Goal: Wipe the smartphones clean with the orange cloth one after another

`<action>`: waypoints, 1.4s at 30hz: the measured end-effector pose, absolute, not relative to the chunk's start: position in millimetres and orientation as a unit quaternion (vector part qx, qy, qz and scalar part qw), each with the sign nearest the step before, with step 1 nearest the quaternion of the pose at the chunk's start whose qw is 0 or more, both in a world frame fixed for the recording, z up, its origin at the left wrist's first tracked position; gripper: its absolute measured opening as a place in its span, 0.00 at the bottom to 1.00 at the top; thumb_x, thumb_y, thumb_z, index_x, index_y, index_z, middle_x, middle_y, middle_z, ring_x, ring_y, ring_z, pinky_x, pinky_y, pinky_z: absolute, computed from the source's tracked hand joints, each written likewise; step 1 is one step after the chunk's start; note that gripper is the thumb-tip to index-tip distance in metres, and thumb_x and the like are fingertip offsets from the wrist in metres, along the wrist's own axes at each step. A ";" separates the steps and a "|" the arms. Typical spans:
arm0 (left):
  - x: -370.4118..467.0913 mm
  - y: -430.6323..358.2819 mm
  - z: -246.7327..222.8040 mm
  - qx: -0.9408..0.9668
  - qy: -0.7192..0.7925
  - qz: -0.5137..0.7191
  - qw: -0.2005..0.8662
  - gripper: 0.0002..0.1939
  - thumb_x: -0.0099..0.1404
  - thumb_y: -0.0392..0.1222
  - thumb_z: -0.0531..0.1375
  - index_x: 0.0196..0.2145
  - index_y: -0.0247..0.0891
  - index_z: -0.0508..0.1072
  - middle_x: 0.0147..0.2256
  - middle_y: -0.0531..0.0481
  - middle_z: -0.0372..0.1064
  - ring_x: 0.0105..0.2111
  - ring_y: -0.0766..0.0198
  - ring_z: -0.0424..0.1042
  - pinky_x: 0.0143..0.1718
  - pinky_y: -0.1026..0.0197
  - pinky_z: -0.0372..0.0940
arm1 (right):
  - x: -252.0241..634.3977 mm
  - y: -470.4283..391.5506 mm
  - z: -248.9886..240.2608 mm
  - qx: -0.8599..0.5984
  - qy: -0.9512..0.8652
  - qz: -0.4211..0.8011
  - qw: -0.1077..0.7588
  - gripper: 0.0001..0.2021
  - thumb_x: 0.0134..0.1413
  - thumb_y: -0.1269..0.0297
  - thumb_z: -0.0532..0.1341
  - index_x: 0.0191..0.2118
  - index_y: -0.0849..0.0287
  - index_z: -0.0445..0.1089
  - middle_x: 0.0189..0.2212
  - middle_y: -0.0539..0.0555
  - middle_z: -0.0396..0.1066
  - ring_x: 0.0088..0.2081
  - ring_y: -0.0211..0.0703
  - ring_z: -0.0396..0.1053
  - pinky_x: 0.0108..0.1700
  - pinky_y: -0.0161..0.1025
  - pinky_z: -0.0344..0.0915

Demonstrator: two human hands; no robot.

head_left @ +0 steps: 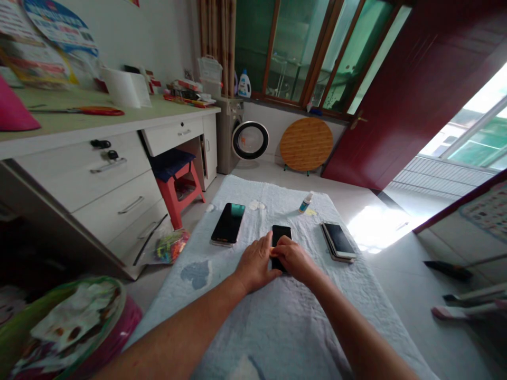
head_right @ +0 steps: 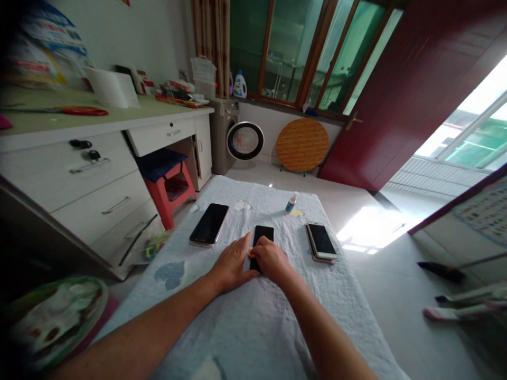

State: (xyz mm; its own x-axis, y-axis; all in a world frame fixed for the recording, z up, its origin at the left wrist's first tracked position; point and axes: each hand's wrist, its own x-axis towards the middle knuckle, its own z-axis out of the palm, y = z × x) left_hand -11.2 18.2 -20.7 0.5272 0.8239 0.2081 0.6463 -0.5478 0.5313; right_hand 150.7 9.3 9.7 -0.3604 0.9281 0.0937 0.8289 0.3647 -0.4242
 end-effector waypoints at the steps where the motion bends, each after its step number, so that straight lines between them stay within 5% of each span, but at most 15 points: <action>1: -11.1 18.3 -20.5 0.852 0.430 0.225 0.197 0.51 0.52 0.49 0.65 0.64 0.37 0.41 0.60 0.35 0.56 0.58 0.46 0.60 0.56 0.46 0.58 | 150.1 1.5 11.4 -0.541 -0.811 0.161 0.157 0.11 0.57 0.71 0.57 0.33 0.55 0.77 0.34 0.51 0.67 0.33 0.34 0.65 0.36 0.31 0.59; 6: -11.7 19.1 -18.7 0.861 0.430 0.195 0.190 0.43 0.54 0.51 0.63 0.61 0.32 0.51 0.60 0.33 0.55 0.60 0.46 0.56 0.60 0.46 0.54 | 151.1 -16.5 19.6 -0.522 -0.818 0.192 0.148 0.09 0.55 0.72 0.58 0.33 0.55 0.77 0.34 0.50 0.67 0.31 0.33 0.65 0.35 0.30 0.58; 11: -13.8 19.1 -17.3 0.870 0.426 0.172 0.177 0.34 0.54 0.54 0.63 0.55 0.37 0.63 0.59 0.38 0.57 0.58 0.46 0.59 0.59 0.47 0.55 | 163.8 9.1 11.9 -0.518 -0.808 0.201 0.196 0.12 0.54 0.76 0.56 0.35 0.57 0.77 0.35 0.52 0.68 0.36 0.35 0.67 0.40 0.32 0.60; 22: -14.0 18.3 -10.9 0.879 0.418 0.160 0.164 0.34 0.57 0.56 0.61 0.56 0.34 0.64 0.56 0.40 0.62 0.54 0.47 0.61 0.57 0.49 0.56 | 177.3 84.8 -0.1 -0.650 -0.740 0.065 0.163 0.13 0.56 0.72 0.55 0.40 0.59 0.77 0.36 0.54 0.71 0.38 0.38 0.68 0.44 0.31 0.59; 31: -13.7 15.9 -8.2 0.887 0.404 0.152 0.161 0.33 0.59 0.53 0.60 0.59 0.40 0.61 0.62 0.47 0.55 0.52 0.48 0.61 0.54 0.48 0.58 | 156.1 93.5 -3.0 -0.623 -0.766 0.061 0.146 0.13 0.59 0.69 0.54 0.40 0.58 0.77 0.36 0.55 0.70 0.39 0.38 0.68 0.42 0.31 0.58; 42: -11.9 13.5 -6.9 0.886 0.404 0.157 0.163 0.30 0.59 0.53 0.61 0.57 0.41 0.65 0.61 0.49 0.59 0.49 0.48 0.62 0.50 0.48 0.61 | 184.5 91.2 -5.4 -0.641 -0.754 0.043 0.137 0.14 0.60 0.70 0.53 0.40 0.58 0.77 0.36 0.55 0.70 0.38 0.38 0.68 0.43 0.30 0.58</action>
State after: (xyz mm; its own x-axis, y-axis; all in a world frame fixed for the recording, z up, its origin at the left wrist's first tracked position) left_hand -11.9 13.5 -6.9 0.6243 0.7672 0.1470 0.6650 -0.6207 0.4154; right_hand 184.5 91.2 -5.4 -0.1401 0.9785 0.1514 0.9550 0.1739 -0.2401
